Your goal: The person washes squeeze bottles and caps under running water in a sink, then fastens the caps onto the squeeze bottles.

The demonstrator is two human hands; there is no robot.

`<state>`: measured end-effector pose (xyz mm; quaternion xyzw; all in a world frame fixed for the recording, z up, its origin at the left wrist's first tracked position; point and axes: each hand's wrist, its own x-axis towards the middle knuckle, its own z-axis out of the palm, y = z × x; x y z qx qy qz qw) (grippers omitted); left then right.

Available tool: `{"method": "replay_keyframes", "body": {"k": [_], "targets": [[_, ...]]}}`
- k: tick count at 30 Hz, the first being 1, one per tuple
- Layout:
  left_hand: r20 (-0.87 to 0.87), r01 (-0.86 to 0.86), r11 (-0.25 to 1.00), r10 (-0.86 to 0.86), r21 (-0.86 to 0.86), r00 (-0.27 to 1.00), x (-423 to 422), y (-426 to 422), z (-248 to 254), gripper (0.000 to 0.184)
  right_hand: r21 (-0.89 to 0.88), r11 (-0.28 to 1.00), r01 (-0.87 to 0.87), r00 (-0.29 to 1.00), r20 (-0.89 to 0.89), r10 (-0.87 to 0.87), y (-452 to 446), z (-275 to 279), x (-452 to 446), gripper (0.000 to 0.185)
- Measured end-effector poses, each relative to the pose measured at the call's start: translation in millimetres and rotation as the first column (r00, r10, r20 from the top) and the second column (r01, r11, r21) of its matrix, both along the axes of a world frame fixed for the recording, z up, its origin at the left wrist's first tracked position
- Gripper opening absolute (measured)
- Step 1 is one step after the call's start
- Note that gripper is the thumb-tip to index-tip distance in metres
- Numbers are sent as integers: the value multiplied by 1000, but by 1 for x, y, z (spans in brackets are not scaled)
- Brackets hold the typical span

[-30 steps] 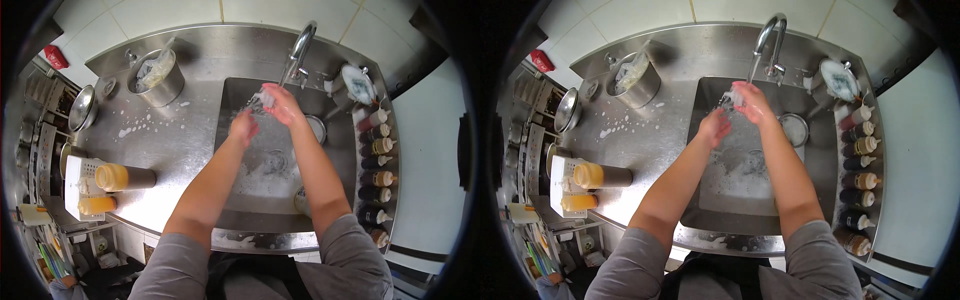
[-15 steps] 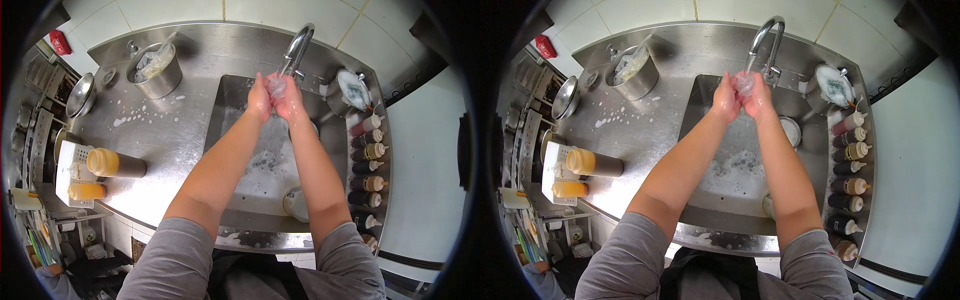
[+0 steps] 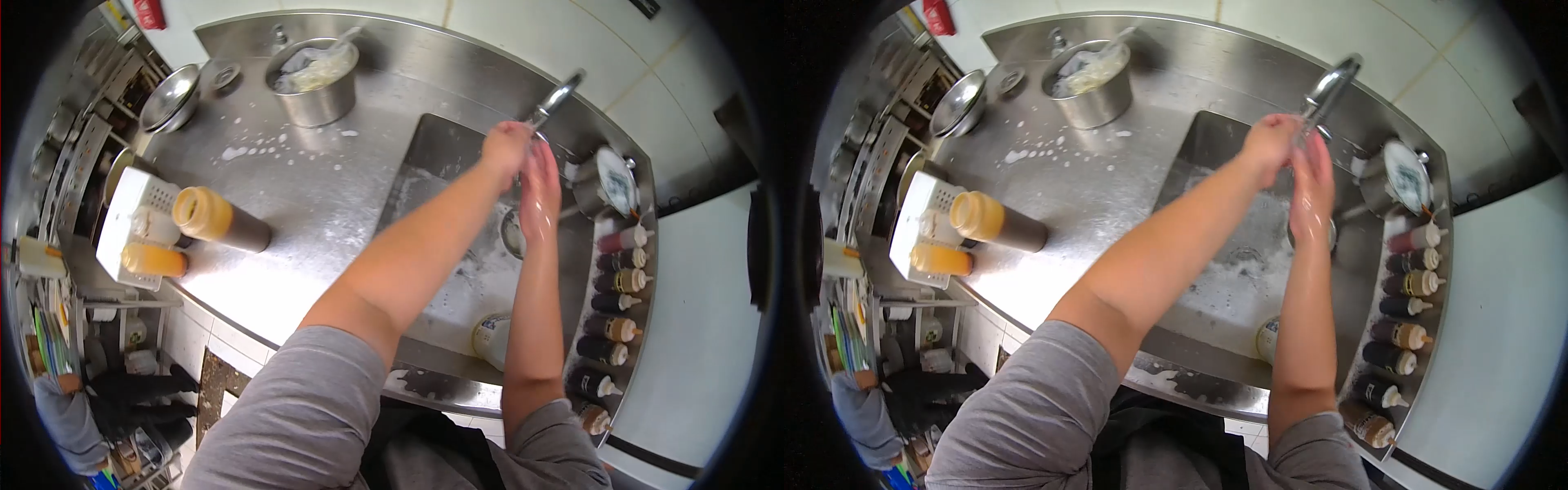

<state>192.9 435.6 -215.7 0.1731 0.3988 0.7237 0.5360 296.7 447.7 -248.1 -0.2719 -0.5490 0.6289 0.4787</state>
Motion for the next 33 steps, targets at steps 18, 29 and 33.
{"method": "replay_keyframes", "body": {"k": [18,29,33], "targets": [[-967,-495,868,-83,47,-239,-176,-451,97,60,427,730,-533,815,490,308,-276,3,-148,81],[-844,-364,826,-511,-431,-161,-236,-411,138,55,226,825,-518,847,269,458,-334,21,-248,86],[-773,-216,832,-555,-512,-307,-247,-401,151,54,227,835,-501,861,227,454,-333,9,-251,86]]}}
